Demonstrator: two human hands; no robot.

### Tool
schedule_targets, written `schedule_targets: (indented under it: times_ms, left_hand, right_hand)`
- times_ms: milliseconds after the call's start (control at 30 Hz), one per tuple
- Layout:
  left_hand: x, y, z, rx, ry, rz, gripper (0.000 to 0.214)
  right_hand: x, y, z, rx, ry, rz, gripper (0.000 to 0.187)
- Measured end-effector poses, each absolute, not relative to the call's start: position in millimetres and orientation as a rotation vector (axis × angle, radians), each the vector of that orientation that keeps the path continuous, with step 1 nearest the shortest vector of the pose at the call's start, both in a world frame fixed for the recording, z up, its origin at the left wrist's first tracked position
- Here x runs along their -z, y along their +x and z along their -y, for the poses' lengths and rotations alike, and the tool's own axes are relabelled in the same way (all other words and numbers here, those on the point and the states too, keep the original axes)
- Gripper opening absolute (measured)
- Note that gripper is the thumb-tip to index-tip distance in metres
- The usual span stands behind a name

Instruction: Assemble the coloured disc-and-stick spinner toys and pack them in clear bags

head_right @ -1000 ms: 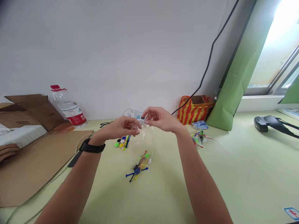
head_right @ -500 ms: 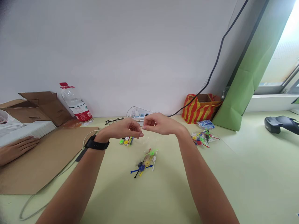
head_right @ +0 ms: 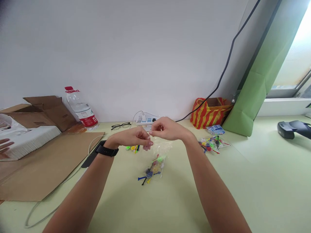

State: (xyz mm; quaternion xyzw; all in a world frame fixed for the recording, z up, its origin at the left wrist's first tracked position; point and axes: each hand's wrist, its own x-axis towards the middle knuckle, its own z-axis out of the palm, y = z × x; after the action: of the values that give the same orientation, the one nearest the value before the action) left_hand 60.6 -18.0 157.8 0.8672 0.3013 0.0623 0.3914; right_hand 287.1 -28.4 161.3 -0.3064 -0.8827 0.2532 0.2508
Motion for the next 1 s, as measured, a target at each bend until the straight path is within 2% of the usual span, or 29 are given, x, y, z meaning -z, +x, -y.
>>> schedule_targets:
  times_ms: [233,633,767,867,1000]
  left_hand:
    - [-148,66,14,-0.224,2.187,-0.682,0.040]
    - [-156,46,6,-0.812,2.067,-0.820,0.038]
    - [-159,33,5,-0.626,2.118,-0.817,0.033]
    - [-162,36,11,-0.521,2.171,-0.800,0.040]
    - [-161,47,15,-0.477,2.160,-0.781,0.032]
  right_hand:
    - [-159,291,22,-0.770,-0.923,2.340,0.031]
    - [-155,318,17,-1.145,-0.846,2.229,0.036]
    - [-153,324,12,-1.105,-0.848,2.026,0.037]
    - [-153,318,12,-1.112,-0.874,2.115,0.036]
    - [-150,307,12,-1.112,-0.853,2.193,0.035]
